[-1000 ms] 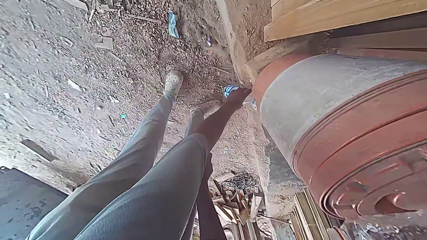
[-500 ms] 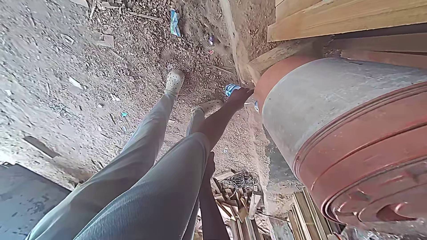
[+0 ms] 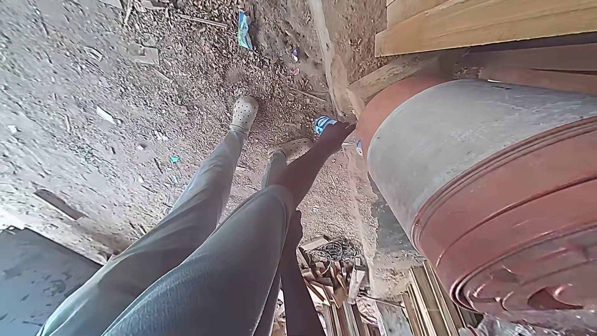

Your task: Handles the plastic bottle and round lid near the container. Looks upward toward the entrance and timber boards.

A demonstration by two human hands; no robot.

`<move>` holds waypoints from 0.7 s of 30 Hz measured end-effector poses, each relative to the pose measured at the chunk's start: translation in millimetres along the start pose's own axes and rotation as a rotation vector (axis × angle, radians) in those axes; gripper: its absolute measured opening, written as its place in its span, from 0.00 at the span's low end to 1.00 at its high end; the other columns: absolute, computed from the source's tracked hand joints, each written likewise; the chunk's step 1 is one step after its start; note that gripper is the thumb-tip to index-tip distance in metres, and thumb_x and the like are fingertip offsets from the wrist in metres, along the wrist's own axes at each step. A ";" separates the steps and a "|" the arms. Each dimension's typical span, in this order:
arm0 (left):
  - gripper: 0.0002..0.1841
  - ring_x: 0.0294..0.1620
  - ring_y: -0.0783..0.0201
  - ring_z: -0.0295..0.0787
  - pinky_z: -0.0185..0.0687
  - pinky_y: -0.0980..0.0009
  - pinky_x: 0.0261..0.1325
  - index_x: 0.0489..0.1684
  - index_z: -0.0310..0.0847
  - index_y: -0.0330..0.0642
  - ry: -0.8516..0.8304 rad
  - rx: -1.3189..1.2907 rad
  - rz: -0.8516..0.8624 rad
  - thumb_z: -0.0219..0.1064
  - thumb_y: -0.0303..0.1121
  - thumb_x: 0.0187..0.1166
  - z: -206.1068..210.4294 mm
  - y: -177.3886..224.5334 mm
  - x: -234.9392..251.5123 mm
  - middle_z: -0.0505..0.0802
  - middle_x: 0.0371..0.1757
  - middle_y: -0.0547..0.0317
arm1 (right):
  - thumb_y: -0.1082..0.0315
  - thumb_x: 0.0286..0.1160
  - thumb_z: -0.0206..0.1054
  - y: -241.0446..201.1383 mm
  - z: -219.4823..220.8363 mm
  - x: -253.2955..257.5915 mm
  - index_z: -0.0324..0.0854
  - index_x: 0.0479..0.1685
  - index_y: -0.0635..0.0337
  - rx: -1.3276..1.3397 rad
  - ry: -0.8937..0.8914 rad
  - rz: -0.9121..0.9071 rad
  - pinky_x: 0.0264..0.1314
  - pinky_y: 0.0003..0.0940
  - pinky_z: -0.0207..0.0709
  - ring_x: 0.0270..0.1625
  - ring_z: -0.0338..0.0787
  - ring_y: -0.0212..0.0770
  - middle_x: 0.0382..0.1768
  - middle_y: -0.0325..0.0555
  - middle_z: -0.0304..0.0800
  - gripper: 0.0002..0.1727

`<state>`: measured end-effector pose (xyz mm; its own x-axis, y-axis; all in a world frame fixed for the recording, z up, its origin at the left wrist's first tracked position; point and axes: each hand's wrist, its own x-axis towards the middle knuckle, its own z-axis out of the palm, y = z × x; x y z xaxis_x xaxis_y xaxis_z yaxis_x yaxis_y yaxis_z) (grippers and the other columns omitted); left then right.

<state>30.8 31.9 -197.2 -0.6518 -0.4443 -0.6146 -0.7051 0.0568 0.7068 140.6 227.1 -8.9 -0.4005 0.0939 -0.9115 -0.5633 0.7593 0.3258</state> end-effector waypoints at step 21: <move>0.49 0.79 0.43 0.77 0.75 0.40 0.75 0.86 0.70 0.53 -0.004 0.006 0.018 0.82 0.17 0.54 -0.8 -1.1 0.0 0.83 0.78 0.50 | 0.33 0.75 0.57 -3.1 -0.5 1.5 0.76 0.77 0.46 -0.021 -0.004 0.015 0.41 0.57 0.86 0.48 0.93 0.55 0.64 0.57 0.85 0.36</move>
<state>31.8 31.1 -197.7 -0.6655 -0.4399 -0.6030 -0.6949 0.0700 0.7157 141.5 224.5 -11.2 -0.4061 0.1079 -0.9074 -0.5726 0.7439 0.3447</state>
